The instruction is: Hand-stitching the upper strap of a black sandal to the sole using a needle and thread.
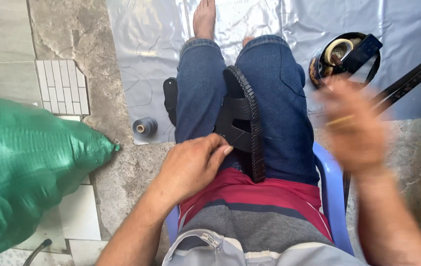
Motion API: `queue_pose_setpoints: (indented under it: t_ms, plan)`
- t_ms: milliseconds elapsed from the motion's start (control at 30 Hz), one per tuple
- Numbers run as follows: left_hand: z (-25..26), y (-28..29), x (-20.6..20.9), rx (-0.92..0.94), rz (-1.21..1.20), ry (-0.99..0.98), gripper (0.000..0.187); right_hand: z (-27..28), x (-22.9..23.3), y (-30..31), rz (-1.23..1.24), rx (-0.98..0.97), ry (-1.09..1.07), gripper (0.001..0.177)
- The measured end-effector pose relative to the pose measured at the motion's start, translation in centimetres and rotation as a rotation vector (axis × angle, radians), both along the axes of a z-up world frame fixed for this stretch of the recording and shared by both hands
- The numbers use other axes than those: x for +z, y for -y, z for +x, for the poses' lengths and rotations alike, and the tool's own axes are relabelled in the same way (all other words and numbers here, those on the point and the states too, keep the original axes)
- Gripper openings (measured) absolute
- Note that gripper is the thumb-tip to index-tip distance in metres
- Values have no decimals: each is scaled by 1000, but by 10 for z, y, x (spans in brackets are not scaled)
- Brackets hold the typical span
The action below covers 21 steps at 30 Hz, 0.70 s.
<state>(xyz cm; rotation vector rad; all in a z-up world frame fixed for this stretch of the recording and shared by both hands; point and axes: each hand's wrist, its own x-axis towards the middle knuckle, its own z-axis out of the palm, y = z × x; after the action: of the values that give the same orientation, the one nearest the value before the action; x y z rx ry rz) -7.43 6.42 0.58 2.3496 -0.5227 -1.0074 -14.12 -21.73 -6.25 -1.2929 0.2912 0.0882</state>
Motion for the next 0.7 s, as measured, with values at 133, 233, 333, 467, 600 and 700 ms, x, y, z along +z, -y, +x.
queue_pose_setpoints:
  t_ms: [133, 233, 333, 467, 600, 700]
  plan:
    - [-2, 0, 2, -76, 148, -57, 28, 17, 26, -59, -1140, 395, 446, 35]
    - [-5, 1, 5, -92, 138, -126, 28, 19, 30, -59, -1095, 438, 478, 10]
    - [-5, 1, -1, -93, 85, -39, 28, 18, 26, -55, -930, 595, 556, 11]
    - [-2, -4, 4, -71, -184, -36, 24, 22, 22, -50, -811, 630, 353, 13]
    - [12, -24, 34, -27, -1012, -341, 17, 31, 20, -49, -766, 468, -296, 14]
    - [12, -25, 20, 260, -969, -272, 21, 35, 24, -58, -764, 429, -283, 11]
